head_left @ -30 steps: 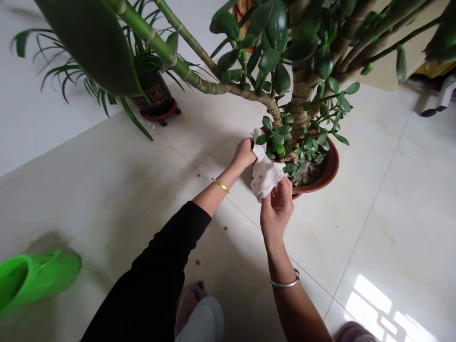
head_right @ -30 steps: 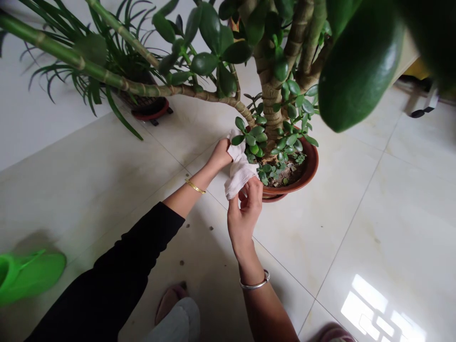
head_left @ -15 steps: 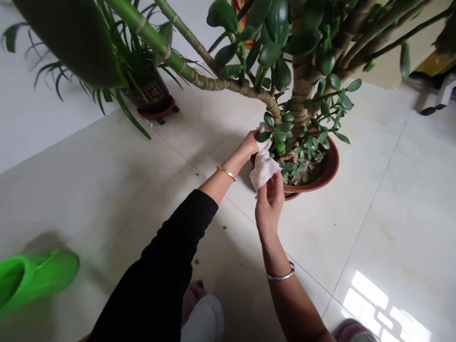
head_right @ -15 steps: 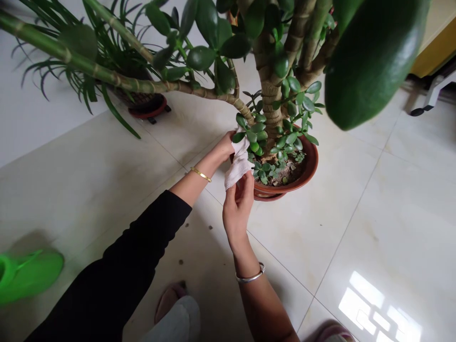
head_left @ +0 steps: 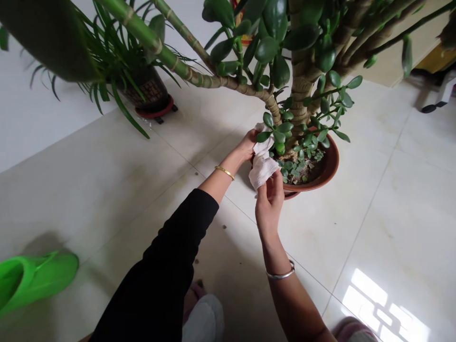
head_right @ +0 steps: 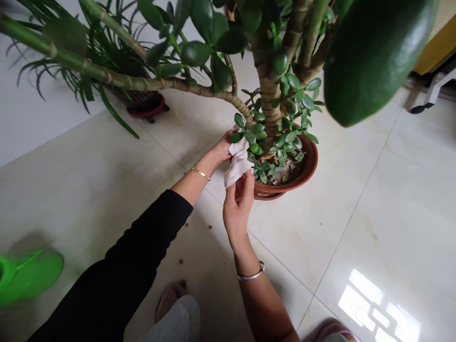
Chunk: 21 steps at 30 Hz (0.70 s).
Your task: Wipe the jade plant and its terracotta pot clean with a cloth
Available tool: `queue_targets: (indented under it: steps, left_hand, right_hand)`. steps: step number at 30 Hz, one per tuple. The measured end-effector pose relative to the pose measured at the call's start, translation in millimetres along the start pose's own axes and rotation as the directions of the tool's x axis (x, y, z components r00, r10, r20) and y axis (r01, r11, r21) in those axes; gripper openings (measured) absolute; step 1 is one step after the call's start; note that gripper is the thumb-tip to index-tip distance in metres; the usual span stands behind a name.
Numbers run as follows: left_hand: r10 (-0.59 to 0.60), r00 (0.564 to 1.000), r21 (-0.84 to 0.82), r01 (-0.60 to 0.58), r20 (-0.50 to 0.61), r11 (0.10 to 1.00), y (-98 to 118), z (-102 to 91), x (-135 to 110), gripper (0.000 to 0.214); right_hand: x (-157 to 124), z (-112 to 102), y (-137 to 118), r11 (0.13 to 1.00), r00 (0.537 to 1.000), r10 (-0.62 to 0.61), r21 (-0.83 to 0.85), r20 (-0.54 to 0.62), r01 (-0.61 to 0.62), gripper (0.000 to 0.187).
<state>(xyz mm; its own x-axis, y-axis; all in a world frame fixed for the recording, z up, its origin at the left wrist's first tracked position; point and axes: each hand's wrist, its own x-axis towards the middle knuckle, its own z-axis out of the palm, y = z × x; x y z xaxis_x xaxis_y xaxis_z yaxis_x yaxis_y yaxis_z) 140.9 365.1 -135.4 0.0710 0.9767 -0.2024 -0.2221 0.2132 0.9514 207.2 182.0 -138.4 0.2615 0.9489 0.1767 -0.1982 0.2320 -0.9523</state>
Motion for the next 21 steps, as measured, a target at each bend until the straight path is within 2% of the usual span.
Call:
queue_targets:
  steps: [3,5,9,12,21]
  left_hand:
    - [0.059,0.997,-0.054,-0.056,0.057,0.997,-1.4,-1.7,-0.2,0.034]
    - [0.104,0.993,-0.025,-0.102,0.064,0.994,-3.1,-3.5,-0.2,0.032]
    - [0.198,0.980,0.122,-0.193,-0.028,0.974,-6.4,-4.8,0.6,0.030]
    - [0.201,0.977,0.169,-0.187,-0.075,0.968,-7.2,-4.8,0.9,0.029]
    - [0.194,0.977,0.129,-0.181,-0.092,0.975,-12.3,-9.4,11.7,0.030]
  right_hand:
    - [0.8,-0.7,1.2,1.000,1.000,-0.002,-0.001,-0.011,0.002,0.052]
    - [1.4,-1.2,1.2,1.000,1.000,0.003,0.006,-0.006,-0.003,0.051]
    - [2.1,-1.6,-0.2,1.000,1.000,0.014,0.024,-0.001,-0.014,0.048]
    - [1.9,-1.4,-1.2,0.999,1.000,0.010,0.041,-0.010,-0.009,0.048]
    - [4.5,-3.8,3.3,1.000,1.000,-0.005,0.011,-0.011,0.005,0.048]
